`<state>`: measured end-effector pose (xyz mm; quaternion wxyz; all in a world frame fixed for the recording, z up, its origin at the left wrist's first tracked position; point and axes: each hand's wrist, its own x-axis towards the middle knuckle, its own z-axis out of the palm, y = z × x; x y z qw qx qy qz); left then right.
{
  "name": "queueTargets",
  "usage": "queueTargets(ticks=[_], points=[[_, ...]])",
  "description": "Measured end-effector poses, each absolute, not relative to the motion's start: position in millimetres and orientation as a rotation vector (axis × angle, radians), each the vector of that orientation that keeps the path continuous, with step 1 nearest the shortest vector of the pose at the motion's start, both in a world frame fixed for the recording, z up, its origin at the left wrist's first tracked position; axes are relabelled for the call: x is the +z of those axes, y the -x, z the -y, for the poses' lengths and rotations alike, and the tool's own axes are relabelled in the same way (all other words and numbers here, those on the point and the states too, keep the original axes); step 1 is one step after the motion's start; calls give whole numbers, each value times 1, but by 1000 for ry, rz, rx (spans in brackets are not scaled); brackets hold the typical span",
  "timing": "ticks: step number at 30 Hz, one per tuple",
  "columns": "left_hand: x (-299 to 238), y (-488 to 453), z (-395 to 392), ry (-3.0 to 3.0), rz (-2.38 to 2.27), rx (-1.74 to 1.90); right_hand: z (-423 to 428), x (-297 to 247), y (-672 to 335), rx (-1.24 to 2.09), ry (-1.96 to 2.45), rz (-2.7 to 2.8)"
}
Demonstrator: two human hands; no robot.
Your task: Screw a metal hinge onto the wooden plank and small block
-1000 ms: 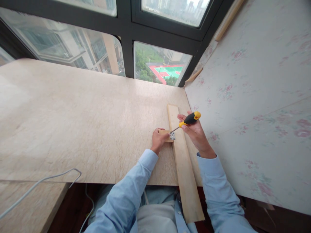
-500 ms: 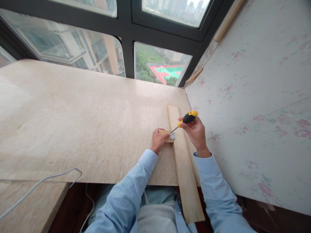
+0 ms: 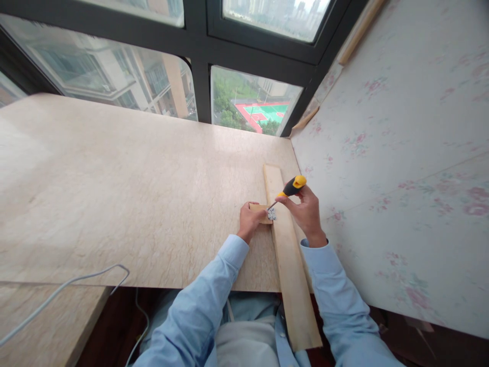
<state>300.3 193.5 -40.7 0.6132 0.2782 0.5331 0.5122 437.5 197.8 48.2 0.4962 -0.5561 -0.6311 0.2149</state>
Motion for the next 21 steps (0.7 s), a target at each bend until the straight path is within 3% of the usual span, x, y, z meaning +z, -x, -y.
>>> queueTargets(ticks=[8, 11, 16, 21], points=[[-41, -301, -194, -631, -1223, 1185, -188, 60, -437, 1035, 1073, 1487], [-39, -300, -193, -629, -1229, 1184, -189, 59, -437, 976, 1132, 1463], [-38, -300, -193, -622, -1226, 1185, -196, 49, -432, 610, 1268, 1257], [-39, -300, -193, -616, -1218, 1176, -194, 53, -431, 548, 1188, 1103]])
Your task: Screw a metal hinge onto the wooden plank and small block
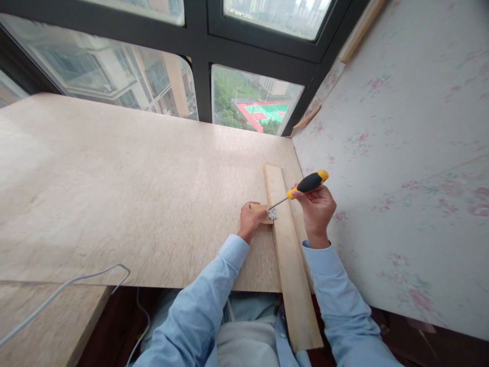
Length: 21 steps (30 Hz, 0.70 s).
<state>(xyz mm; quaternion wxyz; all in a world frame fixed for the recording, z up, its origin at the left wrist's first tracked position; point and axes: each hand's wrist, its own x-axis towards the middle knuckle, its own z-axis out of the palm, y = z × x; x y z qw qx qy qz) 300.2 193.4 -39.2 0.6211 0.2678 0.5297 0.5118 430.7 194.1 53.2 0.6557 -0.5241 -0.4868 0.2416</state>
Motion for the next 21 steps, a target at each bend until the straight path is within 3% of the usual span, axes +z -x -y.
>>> queueTargets(ticks=[6, 21], points=[[-40, -300, -193, -614, -1208, 1168, -195, 62, -452, 449, 1249, 1111], [-42, -299, -194, -650, -1292, 1155, -199, 7, -507, 387, 2288, 1641]])
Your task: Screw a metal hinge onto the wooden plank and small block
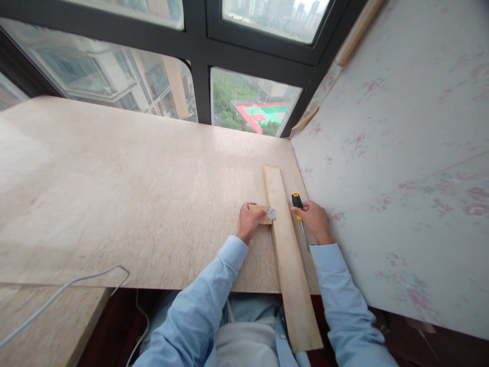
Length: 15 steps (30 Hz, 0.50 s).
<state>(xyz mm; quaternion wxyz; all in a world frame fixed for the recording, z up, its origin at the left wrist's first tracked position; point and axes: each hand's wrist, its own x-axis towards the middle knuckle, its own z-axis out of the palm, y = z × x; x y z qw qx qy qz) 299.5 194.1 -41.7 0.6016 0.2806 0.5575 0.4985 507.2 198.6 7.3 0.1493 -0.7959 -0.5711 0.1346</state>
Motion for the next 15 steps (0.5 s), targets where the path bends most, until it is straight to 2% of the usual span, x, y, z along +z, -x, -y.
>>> queueTargets(ticks=[15], points=[[-37, -298, -194, -635, -1321, 1135, -196, -12, -516, 266, 2334, 1726]])
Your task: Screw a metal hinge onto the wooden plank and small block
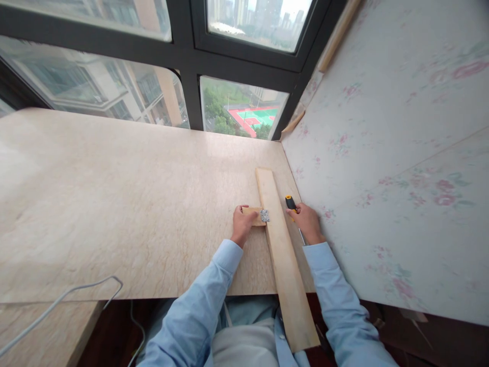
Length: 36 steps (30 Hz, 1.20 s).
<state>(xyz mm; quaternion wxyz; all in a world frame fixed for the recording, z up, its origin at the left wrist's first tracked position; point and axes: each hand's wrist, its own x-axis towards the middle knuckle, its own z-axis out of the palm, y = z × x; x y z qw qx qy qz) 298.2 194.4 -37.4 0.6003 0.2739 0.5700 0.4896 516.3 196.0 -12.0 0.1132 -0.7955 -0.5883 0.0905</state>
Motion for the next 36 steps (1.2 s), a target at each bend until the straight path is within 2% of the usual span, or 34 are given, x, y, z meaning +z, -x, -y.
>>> queueTargets(ticks=[13, 17, 23, 28, 36], points=[[-37, -292, -193, -662, -1286, 1098, -129, -6, -513, 229, 2247, 1808], [-35, -289, -188, -650, -1259, 1106, -89, -6, -499, 191, 2061, 1781], [-37, -288, -187, -642, -1256, 1135, -42, -32, -460, 401, 1914, 1861], [-40, -289, -188, -597, -1227, 1152, -47, -56, -447, 365, 1950, 1817], [-35, -287, -189, -358, -971, 1255, -80, -57, -442, 278, 1956, 1786]])
